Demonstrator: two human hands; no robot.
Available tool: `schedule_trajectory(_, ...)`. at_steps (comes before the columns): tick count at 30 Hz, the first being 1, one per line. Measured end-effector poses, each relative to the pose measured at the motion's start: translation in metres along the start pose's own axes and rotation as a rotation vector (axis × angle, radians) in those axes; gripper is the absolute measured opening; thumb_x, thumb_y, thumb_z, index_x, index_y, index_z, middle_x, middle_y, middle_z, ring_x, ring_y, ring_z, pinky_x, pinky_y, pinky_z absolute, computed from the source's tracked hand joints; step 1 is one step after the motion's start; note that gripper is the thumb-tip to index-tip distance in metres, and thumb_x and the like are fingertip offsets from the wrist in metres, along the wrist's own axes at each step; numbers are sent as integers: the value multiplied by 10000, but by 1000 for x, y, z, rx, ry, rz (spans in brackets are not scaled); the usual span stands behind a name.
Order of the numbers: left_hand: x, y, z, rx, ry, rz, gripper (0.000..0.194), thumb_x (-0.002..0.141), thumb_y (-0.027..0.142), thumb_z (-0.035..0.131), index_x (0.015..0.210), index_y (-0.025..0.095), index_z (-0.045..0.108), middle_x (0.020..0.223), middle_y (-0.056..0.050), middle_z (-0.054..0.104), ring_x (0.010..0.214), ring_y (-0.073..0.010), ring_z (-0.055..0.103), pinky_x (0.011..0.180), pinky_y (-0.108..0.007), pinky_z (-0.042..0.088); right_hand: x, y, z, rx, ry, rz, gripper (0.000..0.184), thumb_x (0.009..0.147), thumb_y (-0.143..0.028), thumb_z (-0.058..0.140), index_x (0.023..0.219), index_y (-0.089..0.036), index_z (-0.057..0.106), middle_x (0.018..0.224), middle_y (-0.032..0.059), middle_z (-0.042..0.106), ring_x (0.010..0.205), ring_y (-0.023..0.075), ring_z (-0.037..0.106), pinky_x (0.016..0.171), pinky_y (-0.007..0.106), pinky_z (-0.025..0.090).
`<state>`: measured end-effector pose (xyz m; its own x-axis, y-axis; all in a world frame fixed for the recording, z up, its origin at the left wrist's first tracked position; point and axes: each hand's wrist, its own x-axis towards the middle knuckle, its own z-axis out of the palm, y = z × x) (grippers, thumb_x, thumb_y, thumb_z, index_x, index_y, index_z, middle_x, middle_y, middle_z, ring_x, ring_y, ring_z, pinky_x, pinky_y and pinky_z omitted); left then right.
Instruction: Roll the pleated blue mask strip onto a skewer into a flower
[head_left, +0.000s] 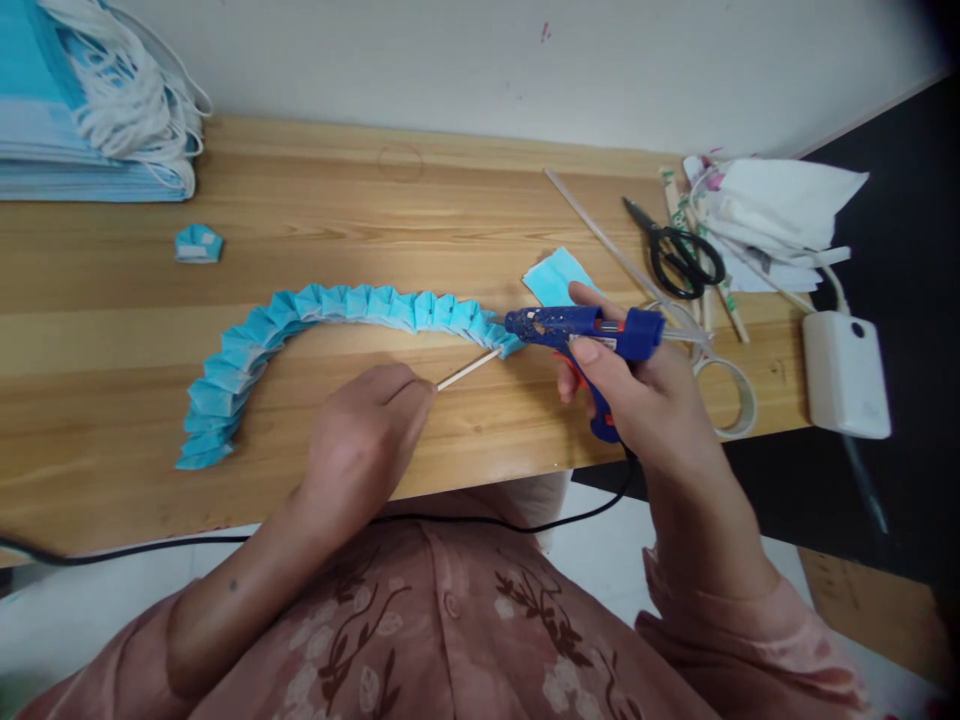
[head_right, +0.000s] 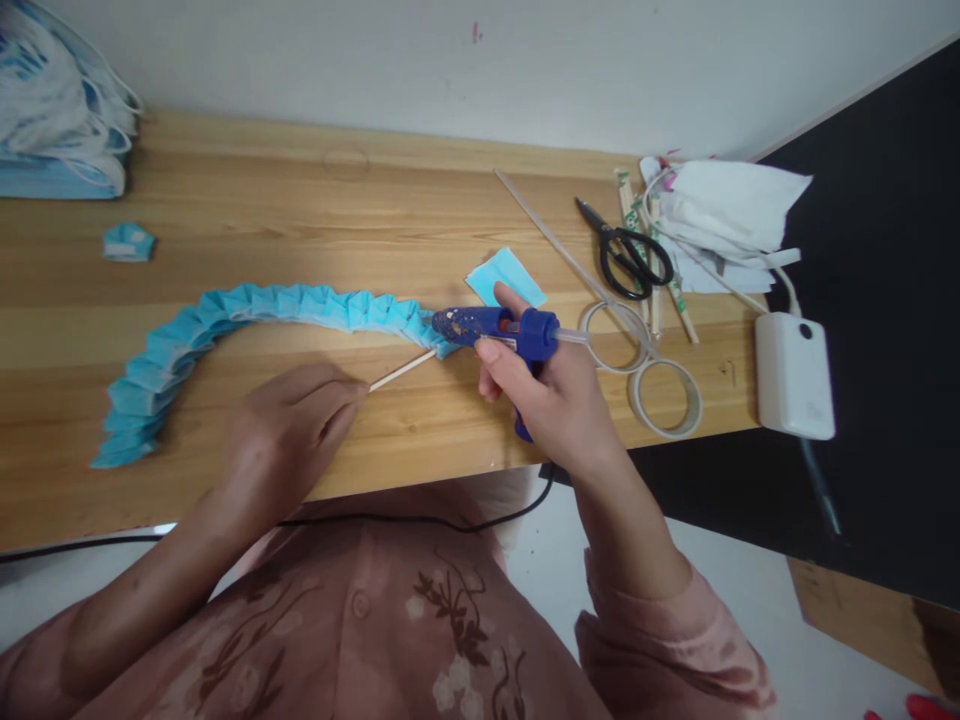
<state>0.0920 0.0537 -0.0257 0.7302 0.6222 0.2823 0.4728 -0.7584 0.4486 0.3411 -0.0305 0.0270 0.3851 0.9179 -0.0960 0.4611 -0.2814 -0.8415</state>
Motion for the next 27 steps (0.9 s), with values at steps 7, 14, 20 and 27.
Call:
schedule_trajectory(7, 1, 0, -2, 3, -13, 18, 371, 1074, 231, 417, 837, 194, 700, 856, -64, 716, 831, -212, 658, 724, -337, 501, 0, 0, 0, 26, -17, 11, 377, 977, -411, 629, 1325, -275, 681, 633, -31, 636, 541, 152, 586, 491, 286, 461)
schedule_trajectory(14, 1, 0, -1, 7, -4, 9, 370, 1072, 227, 423, 830, 196, 702, 850, -66, 716, 815, -213, 653, 708, -339, 488, 2, 1, 2, -26, -10, -14, 367, 981, -438, 620, 1310, -294, 697, 622, -14, 633, 575, 185, 633, 498, 304, 488)
schedule_trajectory(20, 0, 0, 0, -17, -3, 3, 382, 1078, 227, 424, 810, 192, 693, 856, -72, 713, 832, -222, 652, 726, -348, 483, 2, 3, 0, -46, -5, -43, 384, 990, -441, 610, 1344, -309, 679, 634, -1, 640, 734, 232, 720, 540, 310, 511)
schedule_trajectory(27, 0, 1, -1, -15, -6, 3, 386, 1084, 224, 421, 811, 187, 691, 868, -79, 717, 842, -222, 656, 732, -352, 491, -1, 1, -3, -26, 5, -3, 375, 963, -424, 642, 1304, -275, 686, 613, -19, 629, 627, 201, 671, 508, 298, 488)
